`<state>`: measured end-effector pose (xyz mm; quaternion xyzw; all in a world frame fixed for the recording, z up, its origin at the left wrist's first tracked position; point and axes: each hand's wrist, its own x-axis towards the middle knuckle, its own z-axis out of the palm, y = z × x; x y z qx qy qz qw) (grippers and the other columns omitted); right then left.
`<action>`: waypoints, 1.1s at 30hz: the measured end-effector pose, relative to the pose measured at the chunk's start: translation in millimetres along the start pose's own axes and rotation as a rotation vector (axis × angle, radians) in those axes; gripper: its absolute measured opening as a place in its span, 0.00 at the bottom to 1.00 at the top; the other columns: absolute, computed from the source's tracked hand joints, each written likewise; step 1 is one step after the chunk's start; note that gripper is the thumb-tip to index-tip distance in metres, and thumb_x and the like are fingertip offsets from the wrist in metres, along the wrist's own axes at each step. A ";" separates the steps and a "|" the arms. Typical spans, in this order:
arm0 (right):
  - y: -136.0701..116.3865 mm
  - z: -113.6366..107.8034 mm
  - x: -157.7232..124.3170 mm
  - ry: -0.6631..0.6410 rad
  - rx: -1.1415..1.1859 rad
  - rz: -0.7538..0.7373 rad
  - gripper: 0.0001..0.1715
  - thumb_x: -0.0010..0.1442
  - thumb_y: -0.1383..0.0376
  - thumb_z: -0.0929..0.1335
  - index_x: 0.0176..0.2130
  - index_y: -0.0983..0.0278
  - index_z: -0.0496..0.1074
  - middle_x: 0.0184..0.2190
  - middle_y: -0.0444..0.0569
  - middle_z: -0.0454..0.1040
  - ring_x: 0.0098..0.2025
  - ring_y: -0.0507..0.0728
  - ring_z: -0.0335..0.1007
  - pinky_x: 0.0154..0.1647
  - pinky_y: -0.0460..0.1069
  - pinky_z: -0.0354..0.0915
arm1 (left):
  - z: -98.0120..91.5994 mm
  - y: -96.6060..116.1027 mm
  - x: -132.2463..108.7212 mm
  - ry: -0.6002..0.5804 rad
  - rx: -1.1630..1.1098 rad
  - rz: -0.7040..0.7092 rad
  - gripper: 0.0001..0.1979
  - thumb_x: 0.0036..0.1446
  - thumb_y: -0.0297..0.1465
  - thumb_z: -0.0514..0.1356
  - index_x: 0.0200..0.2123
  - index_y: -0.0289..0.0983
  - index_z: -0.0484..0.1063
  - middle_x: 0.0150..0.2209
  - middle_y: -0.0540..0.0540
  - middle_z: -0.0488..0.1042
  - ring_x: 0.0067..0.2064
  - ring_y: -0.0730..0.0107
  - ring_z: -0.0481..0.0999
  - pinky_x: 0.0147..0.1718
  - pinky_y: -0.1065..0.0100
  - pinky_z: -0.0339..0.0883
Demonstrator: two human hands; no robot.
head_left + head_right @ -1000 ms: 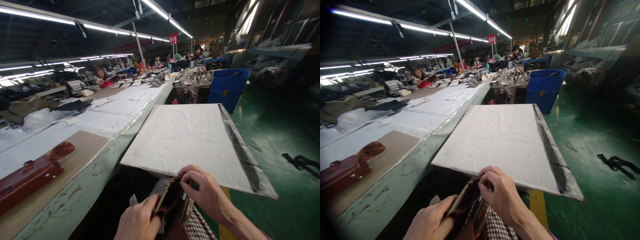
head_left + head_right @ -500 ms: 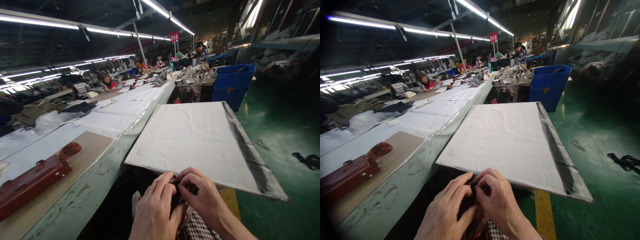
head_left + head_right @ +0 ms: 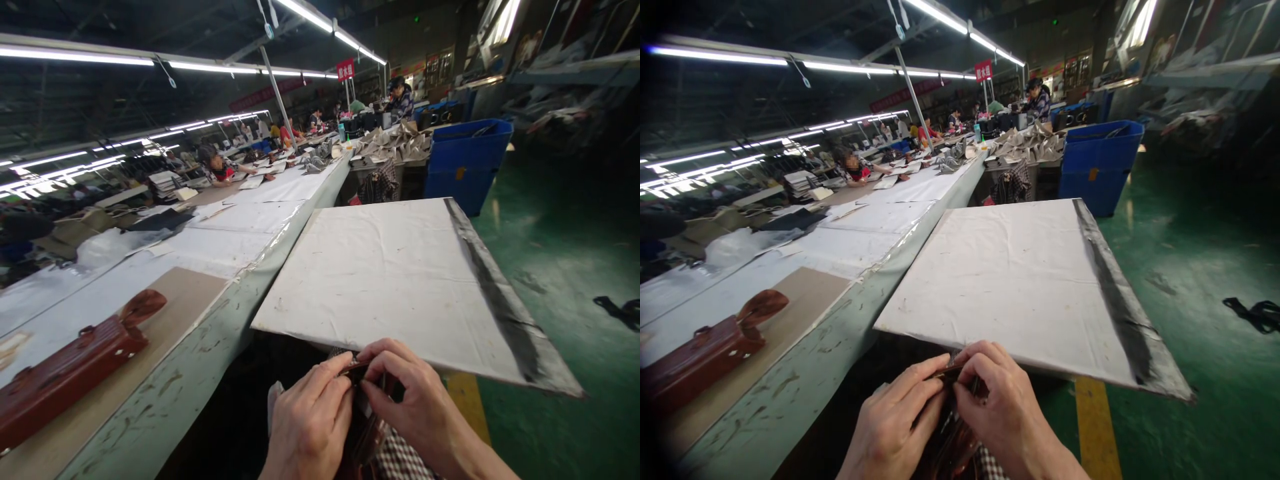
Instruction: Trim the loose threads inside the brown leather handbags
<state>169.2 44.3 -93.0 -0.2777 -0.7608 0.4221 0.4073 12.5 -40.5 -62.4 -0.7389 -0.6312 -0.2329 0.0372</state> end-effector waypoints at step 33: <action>-0.3 -16.4 -1.4 -0.100 -0.014 -0.120 0.17 0.51 0.80 0.68 0.38 0.62 0.71 0.43 0.47 0.72 0.45 0.53 0.71 0.45 0.46 0.68 | -9.7 3.7 3.7 -0.142 -0.212 -0.090 0.18 0.63 0.23 0.53 0.45 0.47 0.79 0.51 0.48 0.77 0.46 0.68 0.80 0.44 0.70 0.74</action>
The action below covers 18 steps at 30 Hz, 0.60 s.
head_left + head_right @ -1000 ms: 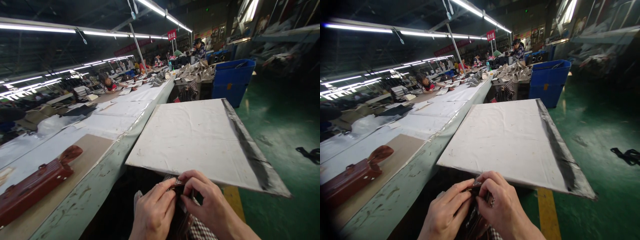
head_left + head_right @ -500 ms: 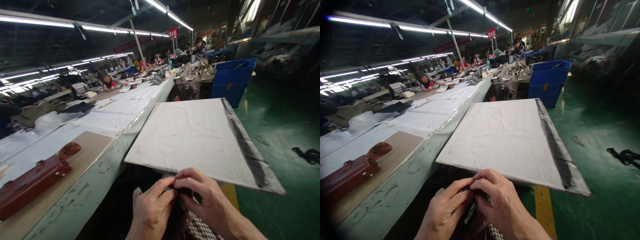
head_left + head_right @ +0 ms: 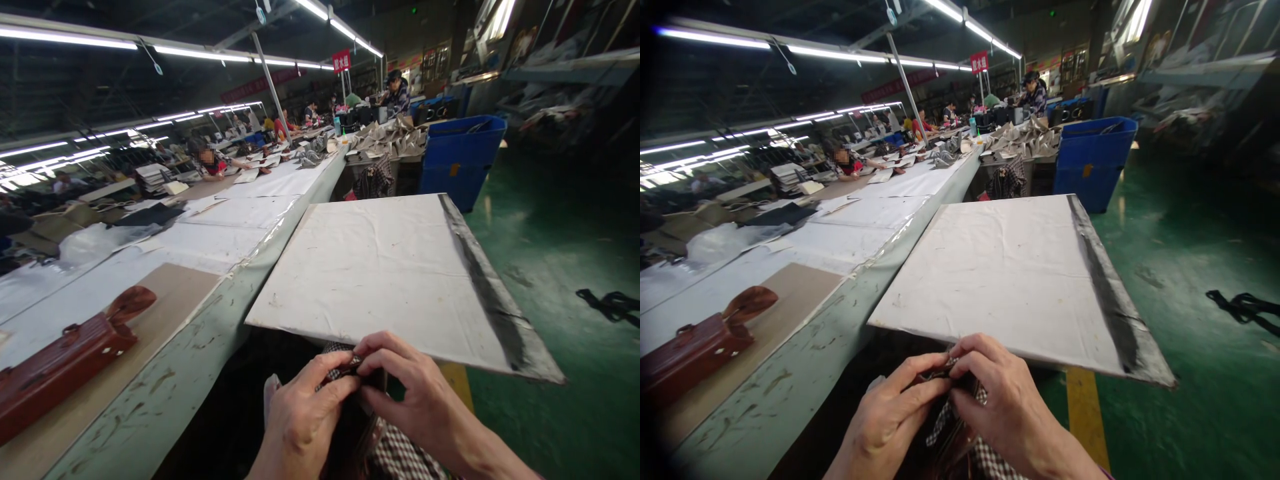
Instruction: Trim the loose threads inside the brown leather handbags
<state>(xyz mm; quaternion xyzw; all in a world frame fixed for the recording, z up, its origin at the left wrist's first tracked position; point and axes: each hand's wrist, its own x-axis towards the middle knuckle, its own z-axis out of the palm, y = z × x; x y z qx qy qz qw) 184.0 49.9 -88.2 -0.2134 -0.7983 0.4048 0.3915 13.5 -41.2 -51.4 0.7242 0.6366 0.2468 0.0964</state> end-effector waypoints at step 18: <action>-4.9 13.1 -5.7 0.220 -0.005 0.058 0.09 0.56 0.76 0.67 0.31 0.62 0.72 0.38 0.45 0.76 0.40 0.51 0.74 0.42 0.42 0.68 | 2.0 -1.3 0.8 0.067 0.054 -0.056 0.09 0.59 0.26 0.58 0.39 0.44 0.75 0.45 0.50 0.81 0.41 0.68 0.82 0.39 0.71 0.76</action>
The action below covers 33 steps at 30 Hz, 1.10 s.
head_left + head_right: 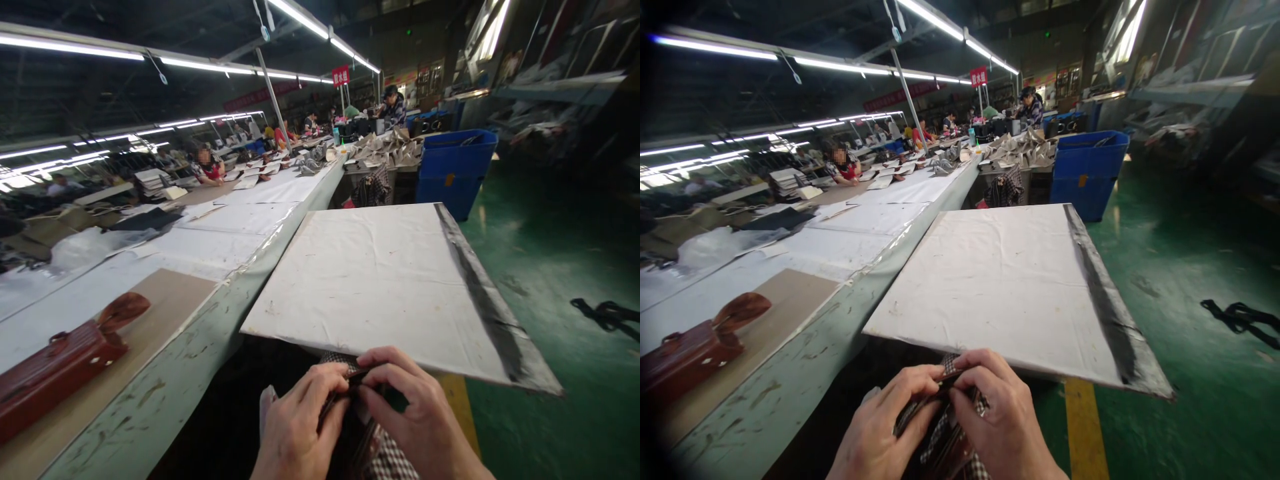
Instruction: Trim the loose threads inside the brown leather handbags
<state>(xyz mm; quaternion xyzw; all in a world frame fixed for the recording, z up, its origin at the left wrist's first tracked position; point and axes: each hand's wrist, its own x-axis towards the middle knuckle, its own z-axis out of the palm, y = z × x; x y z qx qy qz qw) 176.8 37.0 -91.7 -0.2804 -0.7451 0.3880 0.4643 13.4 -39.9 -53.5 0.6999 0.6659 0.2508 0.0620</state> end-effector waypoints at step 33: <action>7.1 -3.5 4.3 0.047 -0.132 0.028 0.09 0.59 0.72 0.66 0.28 0.62 0.70 0.34 0.45 0.77 0.33 0.51 0.75 0.35 0.44 0.69 | 0.4 2.0 3.3 -0.110 -0.192 -0.292 0.17 0.53 0.25 0.59 0.45 0.50 0.73 0.44 0.53 0.81 0.40 0.64 0.81 0.41 0.63 0.73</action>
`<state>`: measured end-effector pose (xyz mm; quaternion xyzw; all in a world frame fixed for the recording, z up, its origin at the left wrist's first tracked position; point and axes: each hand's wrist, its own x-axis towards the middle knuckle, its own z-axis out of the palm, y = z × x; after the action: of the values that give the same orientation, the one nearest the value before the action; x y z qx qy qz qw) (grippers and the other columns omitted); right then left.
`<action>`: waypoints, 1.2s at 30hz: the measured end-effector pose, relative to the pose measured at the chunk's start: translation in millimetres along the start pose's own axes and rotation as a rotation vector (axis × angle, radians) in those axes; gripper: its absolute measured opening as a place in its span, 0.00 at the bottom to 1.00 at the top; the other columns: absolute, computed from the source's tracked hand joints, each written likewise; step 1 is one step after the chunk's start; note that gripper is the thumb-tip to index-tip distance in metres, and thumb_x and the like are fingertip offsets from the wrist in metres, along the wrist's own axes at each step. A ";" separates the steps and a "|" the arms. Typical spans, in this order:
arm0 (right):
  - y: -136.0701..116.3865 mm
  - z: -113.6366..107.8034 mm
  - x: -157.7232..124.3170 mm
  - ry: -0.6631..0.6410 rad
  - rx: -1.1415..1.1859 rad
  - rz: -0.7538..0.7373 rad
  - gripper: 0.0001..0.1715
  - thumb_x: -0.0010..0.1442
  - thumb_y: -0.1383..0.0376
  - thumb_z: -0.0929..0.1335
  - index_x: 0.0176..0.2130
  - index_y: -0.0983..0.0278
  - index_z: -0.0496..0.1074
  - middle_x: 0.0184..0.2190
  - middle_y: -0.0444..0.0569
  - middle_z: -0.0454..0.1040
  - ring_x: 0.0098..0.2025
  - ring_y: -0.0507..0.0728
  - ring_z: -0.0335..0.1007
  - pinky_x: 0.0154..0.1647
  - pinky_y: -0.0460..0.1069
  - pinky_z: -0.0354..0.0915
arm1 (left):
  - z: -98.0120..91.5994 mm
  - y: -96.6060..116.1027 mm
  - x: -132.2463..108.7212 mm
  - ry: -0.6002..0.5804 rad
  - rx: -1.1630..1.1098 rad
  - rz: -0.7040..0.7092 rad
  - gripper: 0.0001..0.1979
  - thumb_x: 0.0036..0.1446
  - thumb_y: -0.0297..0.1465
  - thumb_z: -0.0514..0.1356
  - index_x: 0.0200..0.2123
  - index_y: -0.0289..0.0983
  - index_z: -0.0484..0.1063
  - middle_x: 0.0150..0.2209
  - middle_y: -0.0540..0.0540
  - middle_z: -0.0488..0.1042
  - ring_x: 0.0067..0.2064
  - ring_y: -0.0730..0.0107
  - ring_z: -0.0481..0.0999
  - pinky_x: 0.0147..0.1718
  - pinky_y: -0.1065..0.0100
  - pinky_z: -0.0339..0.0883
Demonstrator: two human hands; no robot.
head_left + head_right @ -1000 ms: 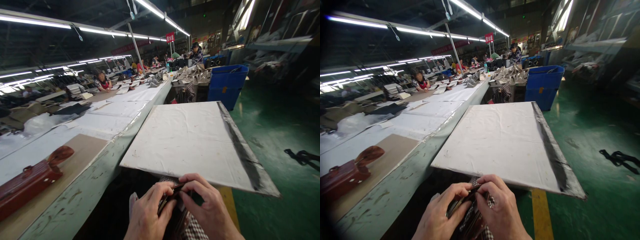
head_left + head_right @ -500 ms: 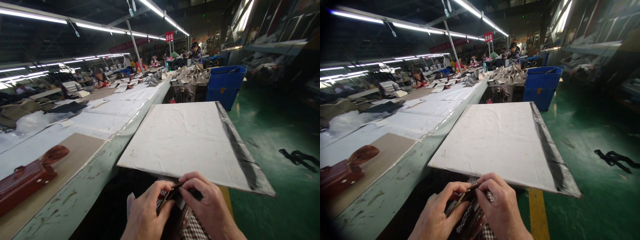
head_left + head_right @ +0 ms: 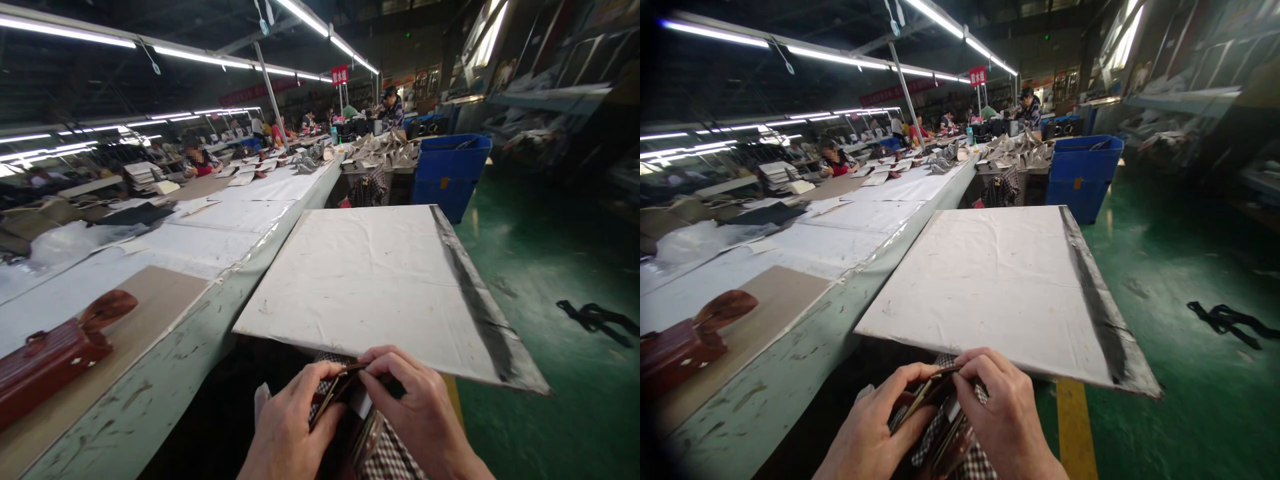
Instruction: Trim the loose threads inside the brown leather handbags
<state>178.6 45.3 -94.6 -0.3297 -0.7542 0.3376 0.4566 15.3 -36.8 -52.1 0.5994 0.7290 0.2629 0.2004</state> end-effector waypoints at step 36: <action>16.5 15.4 -0.4 -0.049 -0.153 0.051 0.07 0.63 0.61 0.67 0.32 0.57 0.71 0.39 0.39 0.78 0.38 0.52 0.76 0.43 0.47 0.66 | -11.2 -29.1 -79.5 0.117 -0.281 -0.343 0.08 0.58 0.36 0.60 0.38 0.40 0.74 0.35 0.50 0.79 0.33 0.68 0.76 0.34 0.73 0.70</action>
<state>167.9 50.9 -113.7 -0.3743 -0.7801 0.2986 0.4027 2.2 -120.5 -63.4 0.4165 0.7868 0.3583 0.2812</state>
